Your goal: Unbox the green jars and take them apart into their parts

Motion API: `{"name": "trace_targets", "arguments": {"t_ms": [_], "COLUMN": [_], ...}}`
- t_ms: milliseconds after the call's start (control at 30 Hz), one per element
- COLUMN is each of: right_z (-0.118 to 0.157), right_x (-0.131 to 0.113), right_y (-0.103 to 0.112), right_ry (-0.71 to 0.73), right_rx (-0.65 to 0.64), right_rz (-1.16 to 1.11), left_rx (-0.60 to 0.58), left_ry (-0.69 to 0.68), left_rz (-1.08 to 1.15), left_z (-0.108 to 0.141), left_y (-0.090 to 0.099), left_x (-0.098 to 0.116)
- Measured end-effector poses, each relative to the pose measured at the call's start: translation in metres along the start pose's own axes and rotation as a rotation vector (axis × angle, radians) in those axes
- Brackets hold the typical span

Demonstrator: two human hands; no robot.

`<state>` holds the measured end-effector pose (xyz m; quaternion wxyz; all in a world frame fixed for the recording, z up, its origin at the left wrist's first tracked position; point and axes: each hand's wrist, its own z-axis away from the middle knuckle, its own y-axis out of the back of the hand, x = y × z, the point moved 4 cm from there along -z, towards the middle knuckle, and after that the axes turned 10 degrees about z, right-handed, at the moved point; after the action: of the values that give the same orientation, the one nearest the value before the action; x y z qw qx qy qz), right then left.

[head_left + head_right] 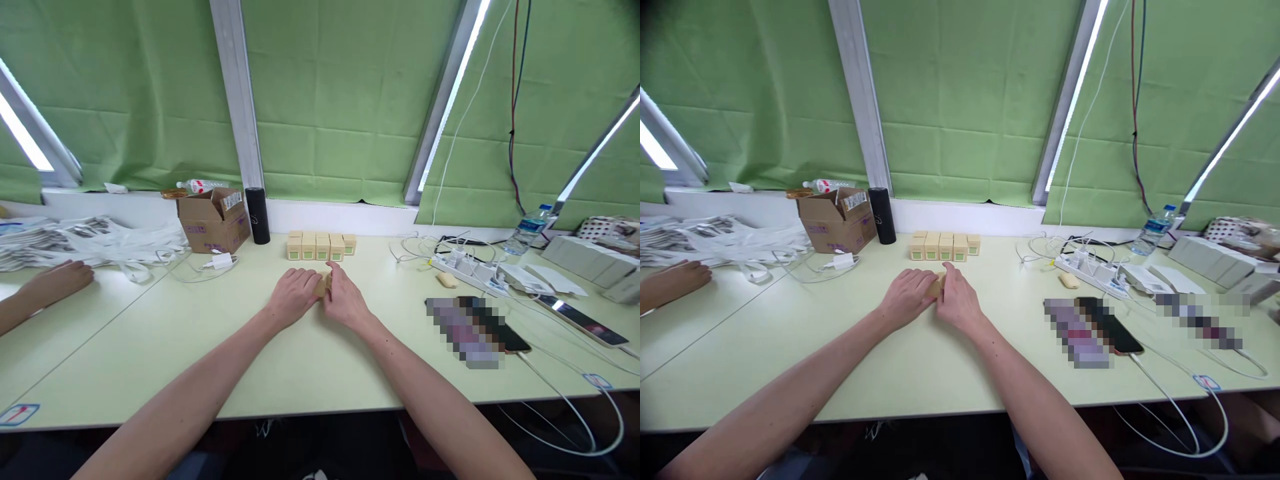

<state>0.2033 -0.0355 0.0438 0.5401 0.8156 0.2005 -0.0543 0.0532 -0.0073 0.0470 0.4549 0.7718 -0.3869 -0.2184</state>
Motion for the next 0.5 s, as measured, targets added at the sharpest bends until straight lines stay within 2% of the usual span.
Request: {"name": "trace_targets", "arguments": {"t_ms": [100, 300, 500], "right_z": [-0.0007, -0.0021, -0.0026], "right_x": [0.0007, 0.0038, 0.0045], "right_y": [-0.0003, 0.0025, 0.0007], "right_ry": [-0.015, -0.035, -0.022], "right_rx": [-0.012, 0.013, 0.056], "right_rz": [-0.013, -0.067, -0.107], "left_rx": [0.015, 0.117, 0.125], "left_ry": [-0.022, -0.070, -0.046], "left_rz": [-0.026, -0.048, -0.029], "left_z": [-0.0004, -0.0014, -0.0007], "left_y": [0.0002, 0.0017, 0.0028], "left_x": [0.0018, 0.0041, 0.0021]}}
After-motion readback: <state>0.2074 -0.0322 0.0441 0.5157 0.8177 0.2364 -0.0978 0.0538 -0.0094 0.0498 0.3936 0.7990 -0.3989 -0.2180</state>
